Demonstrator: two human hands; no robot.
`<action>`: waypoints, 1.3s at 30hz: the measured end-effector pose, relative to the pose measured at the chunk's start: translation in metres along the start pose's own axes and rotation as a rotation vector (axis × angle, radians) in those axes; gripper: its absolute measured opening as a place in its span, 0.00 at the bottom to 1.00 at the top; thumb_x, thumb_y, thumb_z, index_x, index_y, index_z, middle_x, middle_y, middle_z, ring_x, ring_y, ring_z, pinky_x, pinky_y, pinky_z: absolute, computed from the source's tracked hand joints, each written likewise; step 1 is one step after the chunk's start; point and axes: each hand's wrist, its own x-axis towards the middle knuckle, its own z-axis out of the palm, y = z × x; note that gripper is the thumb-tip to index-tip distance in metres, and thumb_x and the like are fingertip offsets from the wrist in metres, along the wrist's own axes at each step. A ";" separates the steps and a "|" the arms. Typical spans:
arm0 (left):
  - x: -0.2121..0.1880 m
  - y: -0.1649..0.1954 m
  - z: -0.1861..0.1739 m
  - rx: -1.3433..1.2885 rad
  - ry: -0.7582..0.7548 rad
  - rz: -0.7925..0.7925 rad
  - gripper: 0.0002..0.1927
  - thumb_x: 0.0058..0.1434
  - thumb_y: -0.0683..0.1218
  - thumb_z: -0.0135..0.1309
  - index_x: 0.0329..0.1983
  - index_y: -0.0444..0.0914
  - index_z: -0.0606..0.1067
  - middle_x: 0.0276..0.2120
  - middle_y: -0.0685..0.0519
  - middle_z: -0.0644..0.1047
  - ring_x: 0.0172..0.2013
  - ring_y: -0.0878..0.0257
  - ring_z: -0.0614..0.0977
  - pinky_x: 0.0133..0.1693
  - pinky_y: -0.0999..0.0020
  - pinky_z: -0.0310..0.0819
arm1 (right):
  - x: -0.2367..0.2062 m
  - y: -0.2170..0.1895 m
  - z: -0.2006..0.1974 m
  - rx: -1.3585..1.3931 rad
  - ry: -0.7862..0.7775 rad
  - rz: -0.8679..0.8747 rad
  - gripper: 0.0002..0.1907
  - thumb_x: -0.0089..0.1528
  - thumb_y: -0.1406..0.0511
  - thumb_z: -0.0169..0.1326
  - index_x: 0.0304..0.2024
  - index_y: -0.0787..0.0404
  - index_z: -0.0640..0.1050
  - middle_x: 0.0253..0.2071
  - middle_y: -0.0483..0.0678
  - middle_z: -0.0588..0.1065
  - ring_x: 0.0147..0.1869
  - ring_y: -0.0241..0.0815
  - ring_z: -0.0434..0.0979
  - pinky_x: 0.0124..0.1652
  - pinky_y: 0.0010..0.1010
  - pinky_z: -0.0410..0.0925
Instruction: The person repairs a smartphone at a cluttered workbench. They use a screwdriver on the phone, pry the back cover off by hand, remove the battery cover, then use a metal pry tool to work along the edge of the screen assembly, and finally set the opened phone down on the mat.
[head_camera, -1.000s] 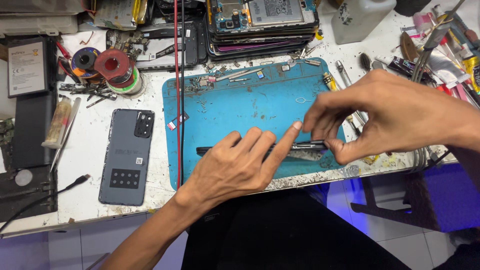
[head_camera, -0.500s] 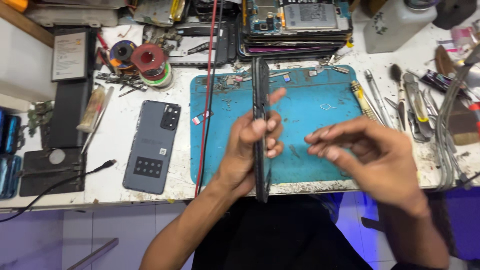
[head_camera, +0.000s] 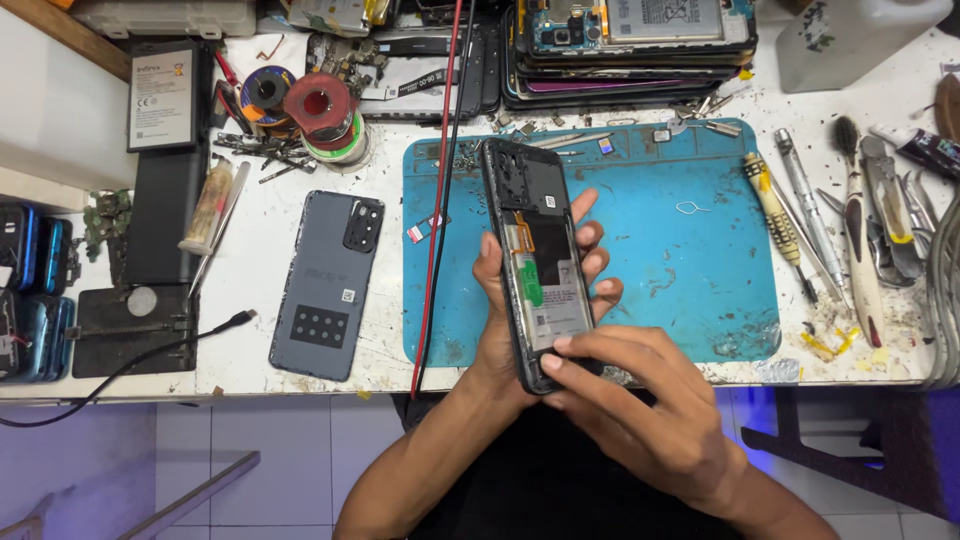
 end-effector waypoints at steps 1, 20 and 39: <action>-0.001 0.001 -0.001 0.023 0.038 0.008 0.58 0.62 0.76 0.46 0.81 0.32 0.50 0.49 0.54 0.71 0.48 0.65 0.73 0.53 0.66 0.71 | 0.000 0.000 0.001 -0.020 0.000 -0.011 0.23 0.53 0.67 0.71 0.50 0.59 0.81 0.49 0.49 0.77 0.51 0.46 0.80 0.46 0.34 0.73; -0.033 0.059 0.008 0.217 -0.150 -0.737 0.58 0.62 0.83 0.18 0.84 0.42 0.47 0.73 0.26 0.57 0.64 0.23 0.67 0.56 0.30 0.71 | 0.001 0.092 -0.066 -0.162 -0.516 0.035 0.66 0.39 0.45 0.72 0.74 0.52 0.56 0.76 0.61 0.58 0.77 0.64 0.60 0.68 0.52 0.62; -0.050 0.067 0.022 0.362 -0.168 -0.177 0.71 0.49 0.85 0.36 0.84 0.38 0.34 0.79 0.35 0.50 0.73 0.33 0.60 0.59 0.25 0.68 | -0.012 0.096 -0.046 0.044 -0.429 0.349 0.59 0.36 0.50 0.75 0.66 0.59 0.66 0.62 0.54 0.73 0.62 0.53 0.77 0.56 0.42 0.72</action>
